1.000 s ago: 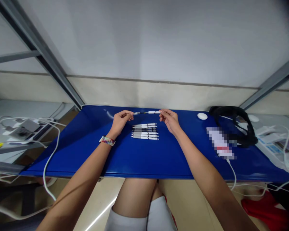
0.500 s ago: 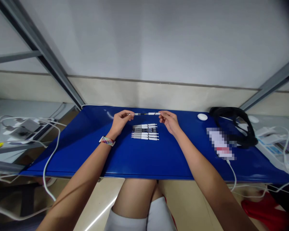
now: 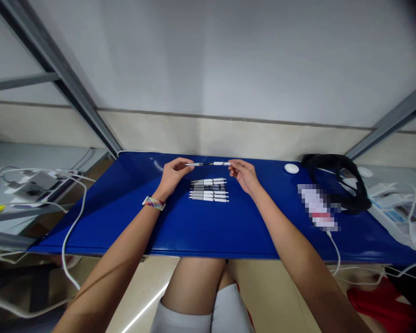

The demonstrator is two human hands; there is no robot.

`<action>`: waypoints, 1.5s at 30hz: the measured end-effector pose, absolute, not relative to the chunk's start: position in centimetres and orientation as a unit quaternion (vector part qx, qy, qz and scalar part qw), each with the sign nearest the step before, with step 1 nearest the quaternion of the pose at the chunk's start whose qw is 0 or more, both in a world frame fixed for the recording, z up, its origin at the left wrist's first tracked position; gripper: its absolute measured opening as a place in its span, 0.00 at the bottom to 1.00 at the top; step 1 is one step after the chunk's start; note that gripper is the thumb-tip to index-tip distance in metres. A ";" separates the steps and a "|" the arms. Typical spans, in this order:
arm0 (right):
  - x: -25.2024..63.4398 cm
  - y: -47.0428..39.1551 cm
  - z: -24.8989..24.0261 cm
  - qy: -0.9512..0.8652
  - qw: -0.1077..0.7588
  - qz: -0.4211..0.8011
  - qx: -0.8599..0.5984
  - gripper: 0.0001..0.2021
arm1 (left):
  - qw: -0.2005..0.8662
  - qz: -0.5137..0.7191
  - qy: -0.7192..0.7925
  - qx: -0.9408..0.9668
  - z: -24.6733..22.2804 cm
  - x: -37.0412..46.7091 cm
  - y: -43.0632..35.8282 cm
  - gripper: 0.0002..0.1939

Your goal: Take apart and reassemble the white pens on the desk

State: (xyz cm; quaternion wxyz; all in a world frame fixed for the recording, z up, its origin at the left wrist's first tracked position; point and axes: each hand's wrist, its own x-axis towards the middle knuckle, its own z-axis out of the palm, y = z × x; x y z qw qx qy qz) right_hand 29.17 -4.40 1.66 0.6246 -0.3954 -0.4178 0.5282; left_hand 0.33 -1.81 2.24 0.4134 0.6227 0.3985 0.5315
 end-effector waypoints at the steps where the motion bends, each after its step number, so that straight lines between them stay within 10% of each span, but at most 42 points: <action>1: 29.1 -4.4 1.6 -0.422 0.624 0.526 -0.396 0.17 | 0.410 0.530 0.400 0.625 2.2 0.3 -1.8 0.16; 45: 30.1 -3.7 1.0 -0.387 0.686 0.462 -0.408 0.09 | 0.423 0.545 0.395 0.606 1.8 0.0 -1.3 0.16</action>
